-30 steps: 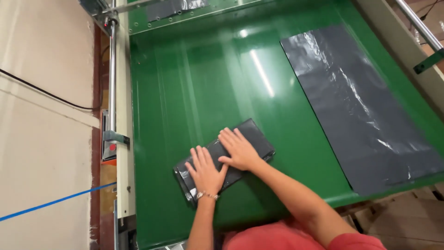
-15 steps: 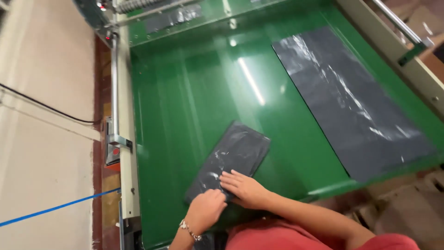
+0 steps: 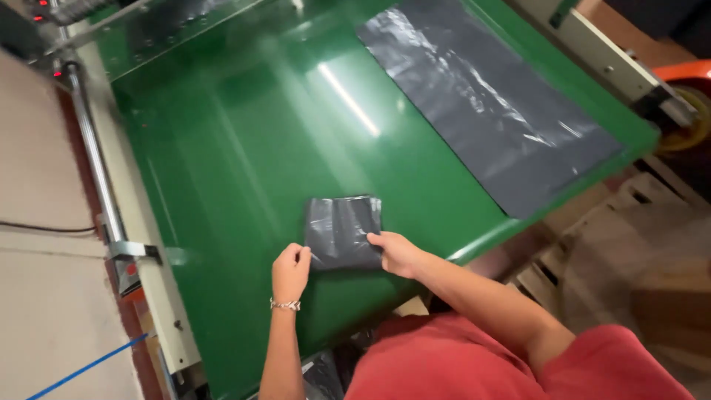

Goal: Folding black plastic bags and inserting them into clear plastic sleeves at a packaging station.

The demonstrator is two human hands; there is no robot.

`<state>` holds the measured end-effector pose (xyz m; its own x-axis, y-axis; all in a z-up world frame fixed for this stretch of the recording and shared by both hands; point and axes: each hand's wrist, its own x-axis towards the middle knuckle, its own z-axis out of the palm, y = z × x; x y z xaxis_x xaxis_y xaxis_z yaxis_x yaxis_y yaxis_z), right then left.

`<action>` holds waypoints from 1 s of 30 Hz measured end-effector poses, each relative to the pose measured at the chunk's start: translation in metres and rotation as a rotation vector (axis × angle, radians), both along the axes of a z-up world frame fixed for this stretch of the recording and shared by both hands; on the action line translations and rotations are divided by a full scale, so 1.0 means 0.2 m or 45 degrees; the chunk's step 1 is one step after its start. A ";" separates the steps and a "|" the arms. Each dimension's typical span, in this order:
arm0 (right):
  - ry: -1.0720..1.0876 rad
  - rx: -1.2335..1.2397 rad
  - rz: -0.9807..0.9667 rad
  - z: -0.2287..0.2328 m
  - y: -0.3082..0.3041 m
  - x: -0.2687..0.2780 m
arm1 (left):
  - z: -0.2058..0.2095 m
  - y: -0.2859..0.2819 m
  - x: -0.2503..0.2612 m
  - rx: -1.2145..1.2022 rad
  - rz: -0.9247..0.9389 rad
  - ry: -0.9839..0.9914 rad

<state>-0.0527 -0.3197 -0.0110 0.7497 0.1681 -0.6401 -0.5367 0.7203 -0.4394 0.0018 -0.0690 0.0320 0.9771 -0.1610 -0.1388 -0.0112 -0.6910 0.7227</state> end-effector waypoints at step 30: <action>0.751 -2.343 0.731 0.29 -2.52 0.06 | 0.18 -2.44 0.05 0.474 -1.291 -0.681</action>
